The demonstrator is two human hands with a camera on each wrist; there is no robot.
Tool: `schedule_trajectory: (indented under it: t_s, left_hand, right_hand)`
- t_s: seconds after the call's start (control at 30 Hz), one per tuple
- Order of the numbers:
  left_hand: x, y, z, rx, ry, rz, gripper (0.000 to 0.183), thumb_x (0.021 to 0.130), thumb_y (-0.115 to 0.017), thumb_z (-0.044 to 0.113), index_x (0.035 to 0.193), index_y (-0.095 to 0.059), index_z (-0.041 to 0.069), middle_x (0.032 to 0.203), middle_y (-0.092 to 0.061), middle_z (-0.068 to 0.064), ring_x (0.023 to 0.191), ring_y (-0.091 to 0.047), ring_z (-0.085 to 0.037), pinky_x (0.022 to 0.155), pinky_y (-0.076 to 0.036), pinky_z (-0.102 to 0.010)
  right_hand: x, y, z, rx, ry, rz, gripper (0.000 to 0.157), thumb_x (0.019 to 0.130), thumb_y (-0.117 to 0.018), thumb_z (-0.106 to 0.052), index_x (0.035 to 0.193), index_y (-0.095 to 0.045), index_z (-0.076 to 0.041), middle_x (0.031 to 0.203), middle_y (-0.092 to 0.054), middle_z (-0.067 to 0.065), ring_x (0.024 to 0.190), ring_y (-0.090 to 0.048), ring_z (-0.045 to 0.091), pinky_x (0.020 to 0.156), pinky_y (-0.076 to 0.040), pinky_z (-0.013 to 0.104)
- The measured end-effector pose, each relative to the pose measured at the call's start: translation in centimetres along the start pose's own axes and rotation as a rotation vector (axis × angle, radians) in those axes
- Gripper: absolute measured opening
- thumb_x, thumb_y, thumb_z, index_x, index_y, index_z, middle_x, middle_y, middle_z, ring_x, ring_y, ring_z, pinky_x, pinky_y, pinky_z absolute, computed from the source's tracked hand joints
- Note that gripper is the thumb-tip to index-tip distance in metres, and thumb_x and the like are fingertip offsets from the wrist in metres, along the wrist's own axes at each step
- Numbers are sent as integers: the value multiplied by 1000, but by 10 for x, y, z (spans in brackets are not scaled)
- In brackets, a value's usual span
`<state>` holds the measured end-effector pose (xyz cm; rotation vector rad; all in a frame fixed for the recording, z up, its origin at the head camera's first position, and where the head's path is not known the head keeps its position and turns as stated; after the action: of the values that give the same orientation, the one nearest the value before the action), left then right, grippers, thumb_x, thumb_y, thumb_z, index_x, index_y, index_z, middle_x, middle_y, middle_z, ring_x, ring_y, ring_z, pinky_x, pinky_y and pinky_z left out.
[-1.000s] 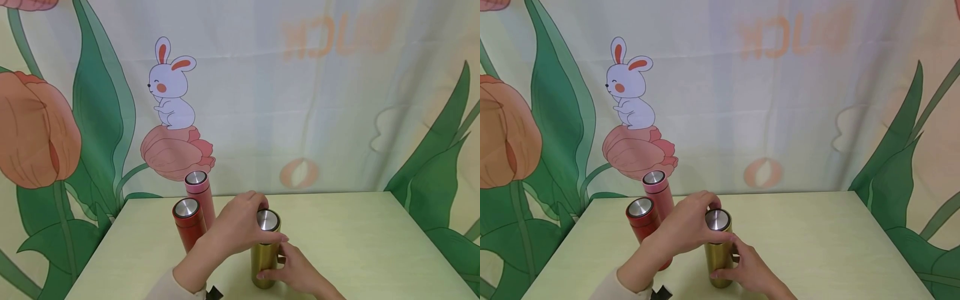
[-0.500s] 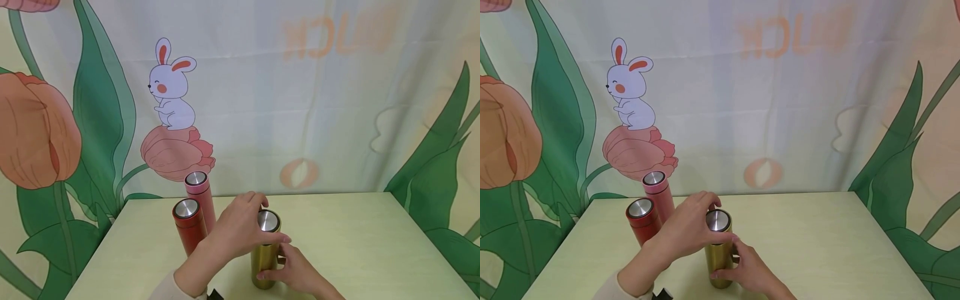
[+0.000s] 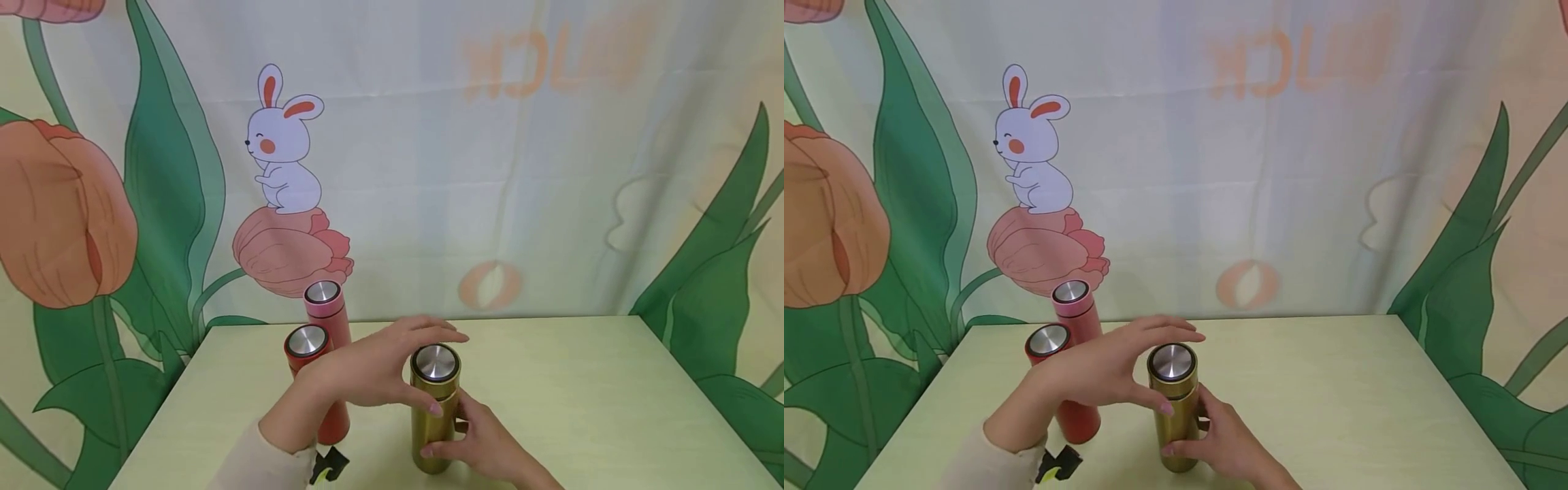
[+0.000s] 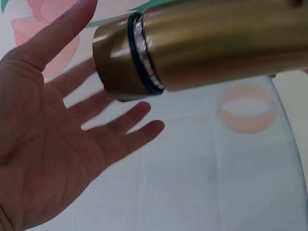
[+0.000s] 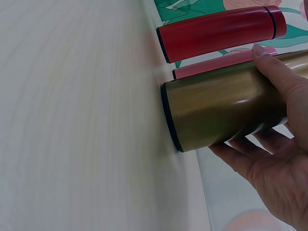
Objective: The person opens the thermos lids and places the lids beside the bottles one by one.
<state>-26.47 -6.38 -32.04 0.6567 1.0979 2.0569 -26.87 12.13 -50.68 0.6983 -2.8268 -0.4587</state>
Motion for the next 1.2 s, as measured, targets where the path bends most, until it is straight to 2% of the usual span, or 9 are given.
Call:
schedule_trajectory:
  t_s: [0.2,0.37,0.63,0.8,1.0,1.2]
  left_hand:
    - [0,9,-1,-45,-66,-144,74,91,-81,16,154,-48,36,163,-40,16,153,-34,-6,124,-36,-36]
    - [3,11,-3,-24,-66,-202,63,95,-74,8,150,-55,32,158,-49,17,147,-45,-5,122,-40,-34]
    - [8,14,-2,8,-59,-211,57,93,-76,8,145,-61,26,149,-58,15,137,-54,-3,116,-44,-28]
    - [10,16,1,26,-19,-213,57,92,-78,8,143,-63,27,142,-62,17,131,-57,-1,114,-46,-28]
    - [13,16,5,69,4,-209,55,91,-79,9,142,-64,25,143,-63,15,130,-58,-3,114,-46,-29]
    - [14,15,7,97,8,-198,53,92,-80,15,141,-65,26,142,-63,13,128,-59,-3,112,-47,-27]
  right_hand:
    - [0,1,0,16,-12,-3,69,85,-87,-30,143,-51,-25,140,-62,-3,126,-63,23,105,-53,45]
    - [-1,1,0,17,-10,-2,69,84,-88,-29,143,-51,-25,139,-63,-2,125,-63,23,103,-53,42]
    - [0,0,0,18,-4,-4,68,85,-87,-29,142,-51,-26,140,-63,-2,126,-63,23,104,-52,43]
    - [1,0,1,29,-10,-10,68,86,-86,-30,144,-50,-27,141,-62,-2,128,-61,24,104,-52,45]
    - [1,1,1,45,-19,-16,70,87,-86,-30,145,-49,-24,143,-61,1,130,-60,27,106,-52,53]
    - [0,1,1,43,-29,-12,70,86,-87,-31,145,-50,-22,142,-61,1,129,-60,26,106,-52,53]
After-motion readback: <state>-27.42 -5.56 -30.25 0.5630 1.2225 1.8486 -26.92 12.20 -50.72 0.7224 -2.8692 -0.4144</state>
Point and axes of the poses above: each hand's wrist, its own x-axis towards the middle knuckle, its own y-axis out of the back of the hand, z = x × y, the point moved 3 cm from there along x, towards the middle knuckle
